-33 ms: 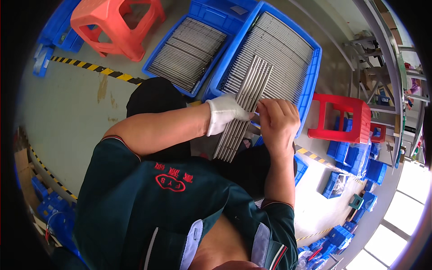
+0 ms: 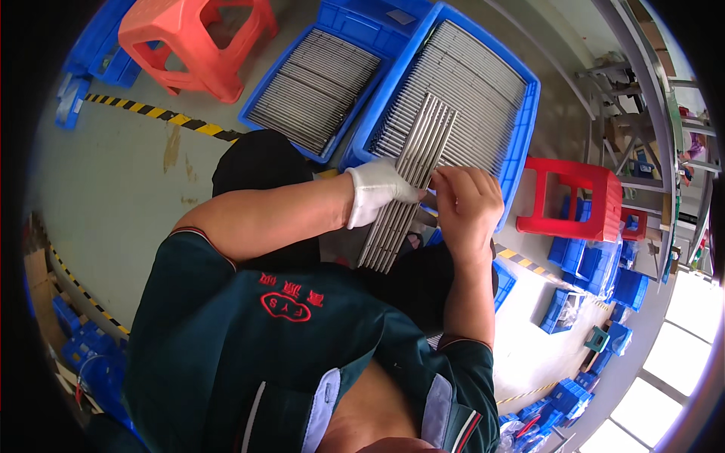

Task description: Inspecting and aligning thin metal rods in a production facility.

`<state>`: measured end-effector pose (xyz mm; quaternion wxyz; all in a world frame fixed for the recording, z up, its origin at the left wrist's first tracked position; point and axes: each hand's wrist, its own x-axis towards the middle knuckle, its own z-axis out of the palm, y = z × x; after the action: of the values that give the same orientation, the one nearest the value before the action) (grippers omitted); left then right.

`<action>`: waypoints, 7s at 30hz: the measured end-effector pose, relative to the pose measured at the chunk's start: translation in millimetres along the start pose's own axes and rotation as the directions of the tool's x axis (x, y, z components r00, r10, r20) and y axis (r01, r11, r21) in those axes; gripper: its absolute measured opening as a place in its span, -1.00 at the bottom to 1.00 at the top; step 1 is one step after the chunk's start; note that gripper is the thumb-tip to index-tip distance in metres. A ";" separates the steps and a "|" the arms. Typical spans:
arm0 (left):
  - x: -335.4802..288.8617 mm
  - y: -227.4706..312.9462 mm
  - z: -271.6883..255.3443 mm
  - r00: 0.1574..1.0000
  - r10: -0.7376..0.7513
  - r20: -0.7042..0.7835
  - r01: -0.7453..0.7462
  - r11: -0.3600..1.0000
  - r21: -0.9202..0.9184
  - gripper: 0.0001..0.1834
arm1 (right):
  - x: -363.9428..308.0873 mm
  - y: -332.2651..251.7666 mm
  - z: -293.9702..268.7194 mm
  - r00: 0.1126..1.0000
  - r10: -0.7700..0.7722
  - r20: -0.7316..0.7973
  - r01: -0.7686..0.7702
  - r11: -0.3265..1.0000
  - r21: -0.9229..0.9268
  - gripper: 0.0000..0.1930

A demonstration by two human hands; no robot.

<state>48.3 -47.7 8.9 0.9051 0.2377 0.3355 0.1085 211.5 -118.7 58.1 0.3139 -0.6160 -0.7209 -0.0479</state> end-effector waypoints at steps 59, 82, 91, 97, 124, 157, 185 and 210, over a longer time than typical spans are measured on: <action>0.9 -0.3 0.6 0.998 0.012 0.056 -0.012 1.000 -0.001 -0.72 | 7.7 -2.2 3.7 0.997 -0.082 0.016 0.081 0.997 0.016 -0.87; -1.1 3.0 -6.7 0.967 0.032 0.254 -0.020 0.999 -0.051 -0.63 | 7.6 -1.1 6.3 1.000 0.026 -0.002 -0.026 0.989 0.146 -0.85; 1.4 4.6 -8.4 0.955 -0.002 0.296 0.039 0.992 -0.118 -0.63 | 5.8 1.9 3.9 0.985 0.168 -0.032 -0.149 0.938 0.312 -0.88; 1.8 2.9 -14.9 0.946 -0.006 0.325 0.046 0.992 -0.114 -0.61 | 2.0 4.5 7.2 0.980 0.197 0.012 -0.189 0.921 0.341 -0.89; -2.8 4.1 -4.6 0.973 -0.007 0.231 0.002 1.000 0.019 -0.67 | 7.1 1.5 7.1 0.999 0.021 -0.026 -0.015 0.975 0.224 -0.88; 3.1 -1.0 -3.5 0.981 -0.004 0.193 0.013 0.999 -0.043 -0.70 | 10.4 -6.3 10.4 0.998 0.055 0.005 -0.054 0.974 0.218 -0.91; 2.7 25.7 -17.5 0.961 0.148 0.233 -0.074 0.952 -0.297 -0.62 | 2.5 -0.5 2.7 0.965 0.261 -0.004 -0.245 0.911 0.333 -0.93; 0.4 29.1 -8.4 0.987 0.163 -0.010 -0.163 0.979 -0.123 -0.74 | 11.8 -9.7 11.7 0.997 -0.062 0.036 0.062 0.998 -0.005 -0.87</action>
<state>42.0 -19.3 17.8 0.9061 0.2081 0.3076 0.2025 197.5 -105.5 57.9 0.2973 -0.5951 -0.7450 -0.0488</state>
